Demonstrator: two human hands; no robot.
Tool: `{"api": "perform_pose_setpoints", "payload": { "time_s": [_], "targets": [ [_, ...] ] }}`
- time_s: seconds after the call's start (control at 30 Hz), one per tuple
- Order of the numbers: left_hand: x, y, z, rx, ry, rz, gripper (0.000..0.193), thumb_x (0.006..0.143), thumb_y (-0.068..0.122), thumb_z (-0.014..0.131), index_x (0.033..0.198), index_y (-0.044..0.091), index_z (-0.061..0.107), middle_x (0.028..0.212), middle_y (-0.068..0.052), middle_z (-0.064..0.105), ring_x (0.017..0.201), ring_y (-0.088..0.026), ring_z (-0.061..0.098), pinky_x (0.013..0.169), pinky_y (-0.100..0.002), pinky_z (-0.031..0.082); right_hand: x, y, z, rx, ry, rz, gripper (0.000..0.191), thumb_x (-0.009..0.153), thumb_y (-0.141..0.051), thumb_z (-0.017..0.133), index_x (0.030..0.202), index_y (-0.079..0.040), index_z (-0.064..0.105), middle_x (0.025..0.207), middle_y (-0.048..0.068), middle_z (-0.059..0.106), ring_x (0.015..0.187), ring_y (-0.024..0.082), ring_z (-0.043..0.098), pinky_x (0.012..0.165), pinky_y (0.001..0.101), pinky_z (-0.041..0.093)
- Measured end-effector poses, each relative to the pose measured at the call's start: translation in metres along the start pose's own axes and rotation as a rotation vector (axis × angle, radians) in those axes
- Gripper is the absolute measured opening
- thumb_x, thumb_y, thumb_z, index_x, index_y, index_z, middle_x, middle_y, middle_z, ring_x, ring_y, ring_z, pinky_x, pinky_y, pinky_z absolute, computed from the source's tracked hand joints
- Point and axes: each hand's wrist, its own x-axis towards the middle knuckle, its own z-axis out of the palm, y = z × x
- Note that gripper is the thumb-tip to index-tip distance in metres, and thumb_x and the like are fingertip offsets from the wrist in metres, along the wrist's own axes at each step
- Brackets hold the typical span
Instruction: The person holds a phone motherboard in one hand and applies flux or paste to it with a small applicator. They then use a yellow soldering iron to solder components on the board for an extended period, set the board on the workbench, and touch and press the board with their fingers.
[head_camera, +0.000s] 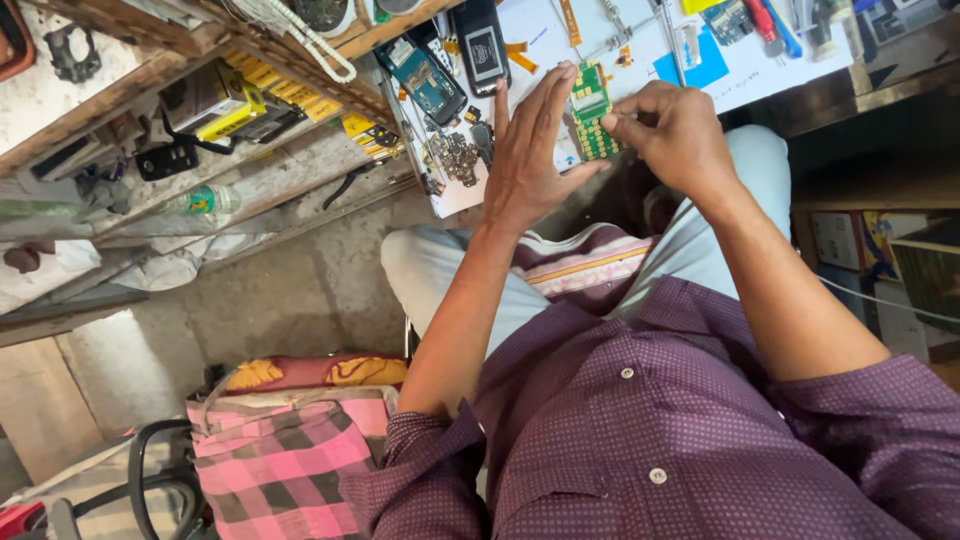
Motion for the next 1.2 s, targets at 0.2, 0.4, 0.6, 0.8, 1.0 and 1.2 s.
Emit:
{"api": "perform_pose_setpoints", "payload": {
  "time_s": [0.2, 0.4, 0.6, 0.8, 1.0, 1.2],
  "targets": [
    [0.01, -0.013, -0.003, -0.452, 0.132, -0.172, 0.099, 0.086, 0.043, 0.086, 0.16, 0.008, 0.031, 0.164, -0.013, 0.038, 0.151, -0.027, 0.044, 0.128, -0.04, 0.04, 0.003, 0.011, 0.001, 0.306, -0.025, 0.197, 0.021, 0.099, -0.018, 0.076, 0.105, 0.002, 0.074, 0.088, 0.001, 0.071, 0.071, 0.006, 0.061, 0.061, 0.0241, 0.05],
    [0.03, -0.029, -0.015, -1.02, 0.279, -0.373, 0.065, 0.11, 0.039, 0.059, 0.161, 0.004, 0.039, 0.155, -0.016, 0.055, 0.138, -0.023, 0.059, 0.122, -0.03, 0.043, 0.005, 0.014, 0.002, 0.37, -0.033, 0.214, 0.019, 0.101, -0.016, 0.075, 0.105, 0.003, 0.073, 0.089, 0.001, 0.07, 0.072, 0.006, 0.059, 0.062, 0.0236, 0.049],
    [0.021, -0.013, -0.019, -0.342, -0.069, -0.331, 0.107, 0.071, 0.026, 0.096, 0.157, 0.014, 0.035, 0.13, -0.016, 0.07, 0.087, -0.018, 0.07, 0.081, -0.031, 0.059, 0.008, 0.007, 0.0, 0.409, -0.051, 0.221, 0.017, 0.101, -0.014, 0.075, 0.105, 0.002, 0.075, 0.088, 0.001, 0.072, 0.07, 0.006, 0.059, 0.062, 0.0231, 0.05],
    [0.011, 0.003, -0.008, -0.601, -0.141, -0.445, 0.113, 0.074, 0.006, 0.09, 0.164, 0.017, 0.023, 0.096, -0.006, 0.066, 0.07, -0.008, 0.067, 0.067, -0.025, 0.056, 0.011, -0.001, 0.003, 0.418, -0.1, 0.251, 0.016, 0.099, -0.014, 0.074, 0.104, 0.001, 0.076, 0.086, 0.0, 0.072, 0.068, 0.005, 0.06, 0.061, 0.0222, 0.05],
    [0.01, -0.001, -0.002, -0.76, -0.115, -0.428, 0.106, 0.082, -0.005, 0.086, 0.167, 0.017, 0.027, 0.093, -0.003, 0.059, 0.075, -0.007, 0.063, 0.069, -0.023, 0.054, 0.012, 0.002, 0.005, 0.386, -0.091, 0.19, 0.016, 0.1, -0.011, 0.073, 0.104, 0.004, 0.075, 0.083, 0.002, 0.071, 0.069, 0.006, 0.061, 0.063, 0.0233, 0.051],
    [0.011, 0.001, 0.003, -0.625, -0.161, -0.387, 0.116, 0.075, -0.004, 0.087, 0.165, 0.019, 0.019, 0.091, -0.001, 0.058, 0.071, -0.006, 0.063, 0.066, -0.022, 0.055, 0.012, 0.012, 0.002, 0.353, -0.087, 0.143, 0.015, 0.1, -0.009, 0.072, 0.106, 0.004, 0.074, 0.085, 0.002, 0.071, 0.073, 0.007, 0.062, 0.067, 0.0246, 0.052]
  ]
}}
